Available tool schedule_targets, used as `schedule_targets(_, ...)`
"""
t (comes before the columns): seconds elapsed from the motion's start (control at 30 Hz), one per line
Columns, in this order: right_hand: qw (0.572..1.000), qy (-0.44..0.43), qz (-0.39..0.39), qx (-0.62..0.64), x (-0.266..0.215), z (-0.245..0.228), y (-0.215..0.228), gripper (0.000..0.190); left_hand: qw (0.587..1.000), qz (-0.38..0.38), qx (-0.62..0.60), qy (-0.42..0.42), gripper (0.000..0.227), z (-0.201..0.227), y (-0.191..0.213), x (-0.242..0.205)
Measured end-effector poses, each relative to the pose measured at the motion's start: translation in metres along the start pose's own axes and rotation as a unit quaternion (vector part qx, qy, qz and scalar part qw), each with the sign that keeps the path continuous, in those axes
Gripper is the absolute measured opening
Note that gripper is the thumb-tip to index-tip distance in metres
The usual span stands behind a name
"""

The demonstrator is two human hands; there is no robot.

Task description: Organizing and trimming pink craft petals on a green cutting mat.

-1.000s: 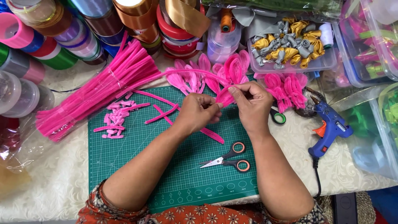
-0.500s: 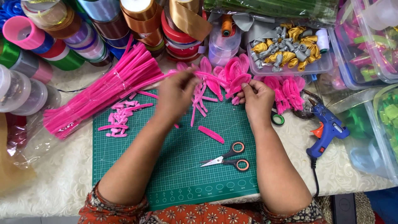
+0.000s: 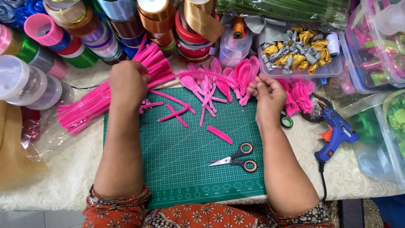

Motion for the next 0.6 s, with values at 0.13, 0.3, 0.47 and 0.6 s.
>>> schedule_targets(0.13, 1.000, -0.013, 0.019, 0.019, 0.006, 0.013, 0.015, 0.023, 0.999, -0.007, 0.034, 0.003, 0.026, 0.017, 0.004, -0.005)
schedule_targets(0.3, 1.000, -0.022, 0.017, 0.013, -0.003, 0.002, 0.014, 0.022, 1.000, 0.020, 0.010, 0.009, 0.022, 0.021, 0.008, -0.006)
schedule_targets(0.47, 0.999, -0.045, 0.026, -0.010, -0.007, 0.003, 0.016, 0.020, 0.999, 0.017, -0.048, 0.007, 0.012, 0.021, 0.029, -0.004)
schedule_targets(0.6, 0.997, -0.068, 0.017, -0.015, -0.019, -0.003, 0.011, 0.020, 0.997, 0.011, -0.069, 0.014, 0.014, 0.021, 0.046, -0.004)
Point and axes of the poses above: each hand's wrist, its own x-axis towards the middle knuckle, its own y-axis out of the back of the hand, z = x × y, the point moved 4 cm from there along x, towards the middle knuckle, and after that the axes turned 7 degrees about z, right-handed, at the moved point
